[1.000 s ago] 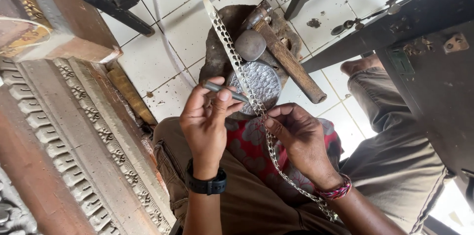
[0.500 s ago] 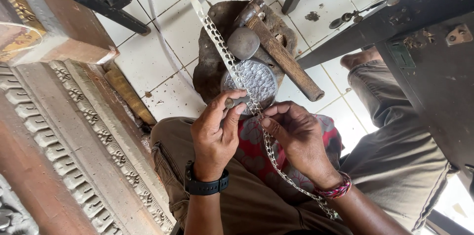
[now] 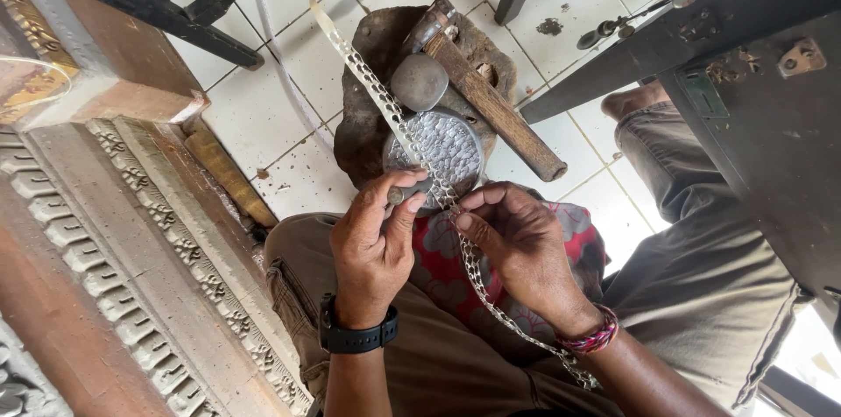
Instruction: The person hammers a silver chain on an anvil using a hammer. They repeatedly strike the chain to flatten or shape it, occasionally repositioning the chain with their hands.
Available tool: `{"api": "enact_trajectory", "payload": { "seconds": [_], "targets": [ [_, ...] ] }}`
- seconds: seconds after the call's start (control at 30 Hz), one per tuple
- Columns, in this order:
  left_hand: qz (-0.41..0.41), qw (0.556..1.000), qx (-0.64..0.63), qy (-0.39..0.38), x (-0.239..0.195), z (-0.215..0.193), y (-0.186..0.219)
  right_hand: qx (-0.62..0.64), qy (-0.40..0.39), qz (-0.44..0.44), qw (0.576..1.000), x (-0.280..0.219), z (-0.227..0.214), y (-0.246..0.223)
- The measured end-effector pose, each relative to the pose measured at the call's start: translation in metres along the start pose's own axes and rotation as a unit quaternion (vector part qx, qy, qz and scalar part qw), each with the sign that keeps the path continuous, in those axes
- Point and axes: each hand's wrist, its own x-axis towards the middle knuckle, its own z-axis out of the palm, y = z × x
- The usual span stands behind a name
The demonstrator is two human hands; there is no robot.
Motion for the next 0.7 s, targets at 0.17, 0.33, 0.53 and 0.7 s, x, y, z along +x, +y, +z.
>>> {"api": "enact_trajectory", "payload": {
  "seconds": [0.17,0.33,0.53,0.7],
  "targets": [
    [0.004,1.0,0.003,0.0,-0.0012,-0.0004,-0.0002,0.0,0.0,0.003,1.0,-0.0005,0.0003,-0.0017],
    [0.007,1.0,-0.002,0.002,-0.001,0.0003,-0.0004,-0.001,0.0,0.001,1.0,-0.0007,0.0,-0.0008],
    [0.007,1.0,0.007,0.002,-0.0017,0.0012,-0.0008,0.0,-0.002,0.007,1.0,0.0002,-0.0015,0.0015],
    [0.007,1.0,0.002,0.009,-0.0034,0.0012,-0.0017,0.0,0.002,0.001,1.0,-0.0004,0.001,0.0021]
  ]
}}
